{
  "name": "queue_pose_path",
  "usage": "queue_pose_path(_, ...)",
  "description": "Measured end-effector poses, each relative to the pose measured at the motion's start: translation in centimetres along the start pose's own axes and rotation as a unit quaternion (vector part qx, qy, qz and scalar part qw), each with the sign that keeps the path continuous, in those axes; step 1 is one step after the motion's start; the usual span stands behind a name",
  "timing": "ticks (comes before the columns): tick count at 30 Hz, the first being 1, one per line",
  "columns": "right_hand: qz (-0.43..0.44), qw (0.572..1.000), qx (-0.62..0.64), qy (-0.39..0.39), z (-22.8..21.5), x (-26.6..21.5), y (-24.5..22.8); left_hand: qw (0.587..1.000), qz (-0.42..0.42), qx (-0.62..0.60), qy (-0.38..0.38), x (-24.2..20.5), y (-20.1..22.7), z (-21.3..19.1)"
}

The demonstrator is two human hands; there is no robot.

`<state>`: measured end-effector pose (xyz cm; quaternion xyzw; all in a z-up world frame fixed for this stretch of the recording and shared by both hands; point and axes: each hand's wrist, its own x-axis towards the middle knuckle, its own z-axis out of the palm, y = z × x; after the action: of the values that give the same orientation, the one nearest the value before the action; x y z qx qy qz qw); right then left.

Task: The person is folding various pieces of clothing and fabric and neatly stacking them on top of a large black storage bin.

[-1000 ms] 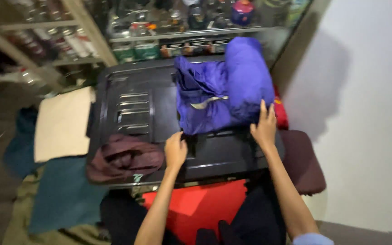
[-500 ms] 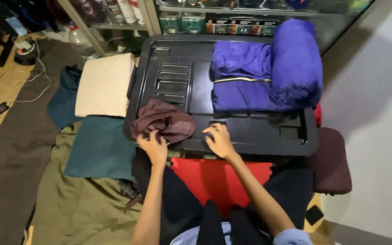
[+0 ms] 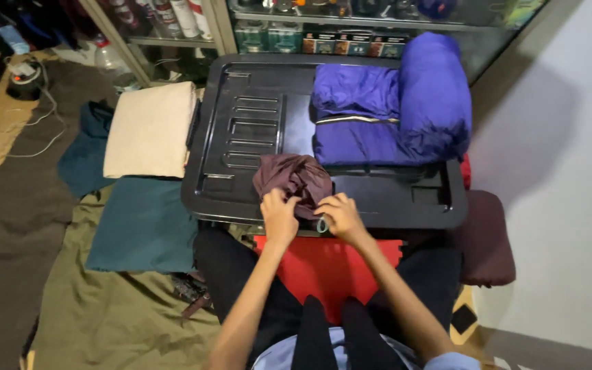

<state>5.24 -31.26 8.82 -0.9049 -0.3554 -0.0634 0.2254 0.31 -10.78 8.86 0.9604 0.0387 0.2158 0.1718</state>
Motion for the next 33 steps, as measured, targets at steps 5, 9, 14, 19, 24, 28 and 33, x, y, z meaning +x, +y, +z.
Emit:
queue_pose_path(5,0.006,0.996,0.083,0.034,-8.9,-1.1,3.5,0.957,0.213,0.014,-0.198,4.5,3.0,0.5)
queue_pose_path(9,0.044,0.958,0.253,0.125,-14.8,-2.5,7.8,0.910,0.250,-0.049,-0.327,8.1,4.7,-0.2)
queue_pose_path(14,0.134,0.916,0.374,0.051,-20.5,-2.9,9.2,0.923,0.222,-0.075,-0.305,11.3,6.1,-3.5)
queue_pose_path(19,0.143,0.938,0.289,-0.131,-23.2,-0.7,6.0,0.957,0.122,0.062,-0.256,15.2,6.8,-5.1)
queue_pose_path(24,0.043,0.904,-0.424,0.024,-23.1,3.4,4.0,0.976,0.110,0.142,0.121,19.9,10.6,-9.8)
queue_pose_path(28,0.003,0.847,-0.427,0.316,-27.5,6.8,-0.3,0.939,0.094,0.174,0.282,20.8,12.0,-16.6)
queue_pose_path(33,0.056,0.910,-0.410,-0.015,-19.7,4.8,6.3,0.976,0.112,0.106,0.155,16.6,4.4,-5.3)
